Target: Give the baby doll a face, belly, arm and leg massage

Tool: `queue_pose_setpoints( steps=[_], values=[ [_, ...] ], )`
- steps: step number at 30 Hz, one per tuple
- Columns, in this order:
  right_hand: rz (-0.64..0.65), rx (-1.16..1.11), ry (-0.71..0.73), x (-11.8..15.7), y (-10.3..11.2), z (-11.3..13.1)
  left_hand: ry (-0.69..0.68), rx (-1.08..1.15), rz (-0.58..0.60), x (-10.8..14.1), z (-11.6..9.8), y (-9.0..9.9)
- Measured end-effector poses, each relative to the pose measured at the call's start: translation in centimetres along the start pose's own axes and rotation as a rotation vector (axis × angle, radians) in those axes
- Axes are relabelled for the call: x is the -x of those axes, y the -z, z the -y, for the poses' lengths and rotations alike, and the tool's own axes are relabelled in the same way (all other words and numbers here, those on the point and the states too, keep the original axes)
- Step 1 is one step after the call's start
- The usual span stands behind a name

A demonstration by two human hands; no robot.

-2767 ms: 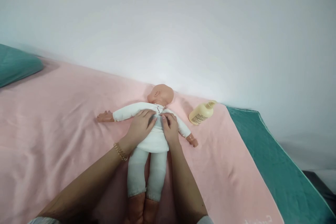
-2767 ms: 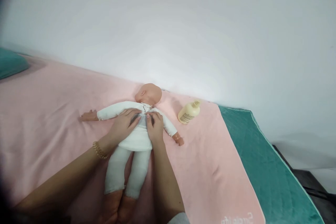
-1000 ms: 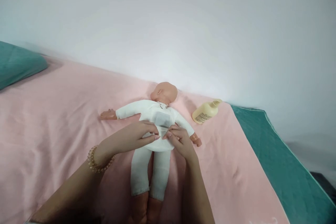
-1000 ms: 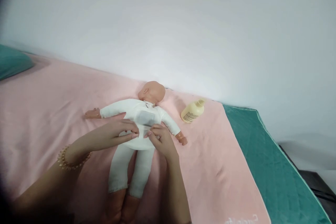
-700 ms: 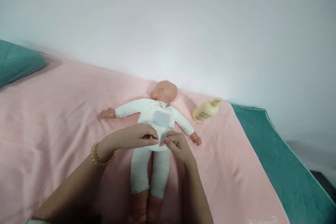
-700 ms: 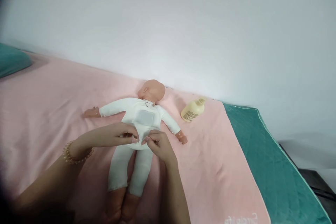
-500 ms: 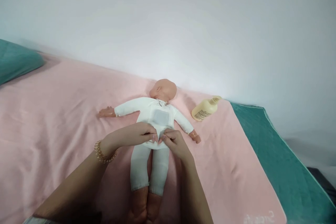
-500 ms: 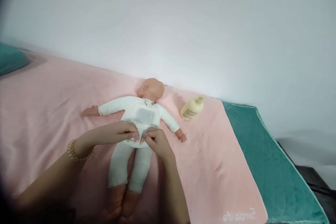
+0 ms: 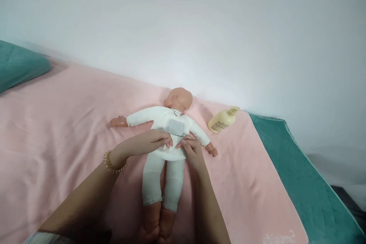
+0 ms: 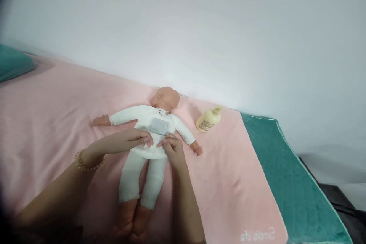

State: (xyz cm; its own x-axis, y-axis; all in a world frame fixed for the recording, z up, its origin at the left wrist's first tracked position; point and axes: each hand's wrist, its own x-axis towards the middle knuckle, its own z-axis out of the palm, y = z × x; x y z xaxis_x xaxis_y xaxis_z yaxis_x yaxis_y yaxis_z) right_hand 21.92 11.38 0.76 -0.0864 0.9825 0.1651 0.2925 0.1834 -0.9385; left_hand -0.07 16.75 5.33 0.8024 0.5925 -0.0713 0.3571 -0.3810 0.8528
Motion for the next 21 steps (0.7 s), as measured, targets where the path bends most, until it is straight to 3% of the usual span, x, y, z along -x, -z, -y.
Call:
queue_pose_setpoints(
  steps=[7, 17, 21],
  values=[
    [-0.069, 0.026, -0.005, 0.0, -0.6, 0.1, -0.041, -0.114, -0.106, -0.3, 0.5, -0.5],
    [-0.068, 0.053, -0.026, -0.3, -1.0, -0.1, -0.021, -0.094, -0.08, -0.8, 1.0, -0.7],
    [-0.142, -0.007, -0.027, -0.4, -0.8, -0.1, -0.036, -0.09, -0.134, -0.3, 0.0, -0.4]
  ],
)
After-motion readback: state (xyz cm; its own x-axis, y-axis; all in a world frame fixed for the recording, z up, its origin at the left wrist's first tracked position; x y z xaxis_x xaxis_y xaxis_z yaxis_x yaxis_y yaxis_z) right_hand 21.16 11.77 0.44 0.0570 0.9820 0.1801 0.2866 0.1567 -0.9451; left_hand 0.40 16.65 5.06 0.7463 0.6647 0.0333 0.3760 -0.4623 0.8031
